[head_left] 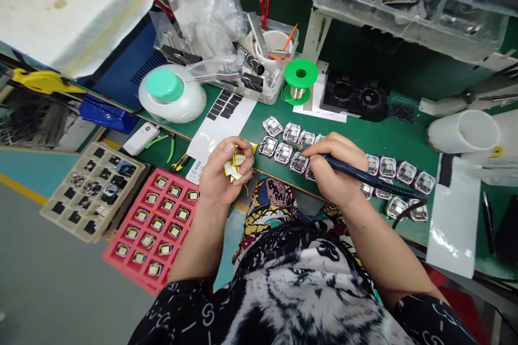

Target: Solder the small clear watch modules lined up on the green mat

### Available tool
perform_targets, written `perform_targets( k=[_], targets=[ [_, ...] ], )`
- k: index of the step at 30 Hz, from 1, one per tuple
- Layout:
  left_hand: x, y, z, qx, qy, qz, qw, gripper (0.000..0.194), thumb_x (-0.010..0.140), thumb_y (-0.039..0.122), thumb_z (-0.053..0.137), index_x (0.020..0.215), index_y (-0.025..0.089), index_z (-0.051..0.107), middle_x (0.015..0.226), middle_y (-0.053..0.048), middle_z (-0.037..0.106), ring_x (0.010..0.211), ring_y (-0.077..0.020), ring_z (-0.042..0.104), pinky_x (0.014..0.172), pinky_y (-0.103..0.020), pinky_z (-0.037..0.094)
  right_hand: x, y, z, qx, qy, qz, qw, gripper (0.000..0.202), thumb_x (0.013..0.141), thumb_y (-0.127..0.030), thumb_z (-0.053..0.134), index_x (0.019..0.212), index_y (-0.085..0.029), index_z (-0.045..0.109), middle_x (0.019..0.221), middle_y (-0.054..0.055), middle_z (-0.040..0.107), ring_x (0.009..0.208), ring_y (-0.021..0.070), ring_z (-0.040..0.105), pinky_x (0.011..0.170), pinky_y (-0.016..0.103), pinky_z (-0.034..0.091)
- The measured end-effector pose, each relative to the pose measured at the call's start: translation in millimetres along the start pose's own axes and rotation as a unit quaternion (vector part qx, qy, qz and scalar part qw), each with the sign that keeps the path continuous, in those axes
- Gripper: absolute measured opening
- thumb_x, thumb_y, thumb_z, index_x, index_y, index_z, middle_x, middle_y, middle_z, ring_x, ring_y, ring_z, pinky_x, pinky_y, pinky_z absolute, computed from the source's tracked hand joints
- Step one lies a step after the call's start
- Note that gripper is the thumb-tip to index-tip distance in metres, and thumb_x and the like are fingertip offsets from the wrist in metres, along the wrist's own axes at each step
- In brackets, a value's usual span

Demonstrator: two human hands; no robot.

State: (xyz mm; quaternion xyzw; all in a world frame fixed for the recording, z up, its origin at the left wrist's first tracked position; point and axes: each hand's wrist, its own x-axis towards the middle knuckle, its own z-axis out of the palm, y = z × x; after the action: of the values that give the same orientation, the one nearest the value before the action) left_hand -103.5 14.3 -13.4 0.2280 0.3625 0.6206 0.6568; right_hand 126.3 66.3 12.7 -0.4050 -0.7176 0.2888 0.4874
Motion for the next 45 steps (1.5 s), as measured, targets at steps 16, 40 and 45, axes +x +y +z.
perform_targets(
  k=[16, 40, 45],
  targets=[
    [-0.2, 30.1, -10.5, 0.680, 0.058, 0.132, 0.719, 0.029, 0.093, 0.032, 0.067, 0.122, 0.030, 0.074, 0.099, -0.001, 0.074, 0.082, -0.0158, 0.066, 0.080, -0.032, 0.052, -0.6, 0.2, 0.3, -0.002, -0.005, -0.006, 1.000, 0.019, 0.083, -0.011, 0.061, 0.081, -0.025, 0.074, 0.075, -0.003, 0.068, 0.066, 0.0133, 0.060, 0.063, 0.033, 0.047],
    [11.9, 39.3, -19.4, 0.848, -0.159, 0.168, 0.478, 0.027, 0.108, 0.039, 0.043, 0.110, 0.020, 0.062, 0.086, -0.007, 0.060, 0.070, -0.0192, 0.055, 0.056, -0.033, 0.023, 13.6, -13.7, 31.5, -0.027, -0.048, -0.036, 0.998, 0.019, 0.086, -0.013, 0.057, 0.080, -0.023, 0.073, 0.073, -0.001, 0.067, 0.066, 0.0134, 0.058, 0.062, 0.032, 0.047],
    [12.9, 39.4, -22.0, 0.848, -0.164, 0.164, 0.476, 0.029, 0.109, 0.040, 0.041, 0.113, 0.020, 0.060, 0.089, -0.007, 0.061, 0.071, -0.0193, 0.057, 0.057, -0.033, 0.027, 13.7, -11.3, 33.3, -0.037, -0.054, -0.027, 0.998, 0.019, 0.085, -0.014, 0.058, 0.079, -0.024, 0.072, 0.072, -0.001, 0.067, 0.065, 0.0137, 0.058, 0.062, 0.033, 0.047]
  ],
)
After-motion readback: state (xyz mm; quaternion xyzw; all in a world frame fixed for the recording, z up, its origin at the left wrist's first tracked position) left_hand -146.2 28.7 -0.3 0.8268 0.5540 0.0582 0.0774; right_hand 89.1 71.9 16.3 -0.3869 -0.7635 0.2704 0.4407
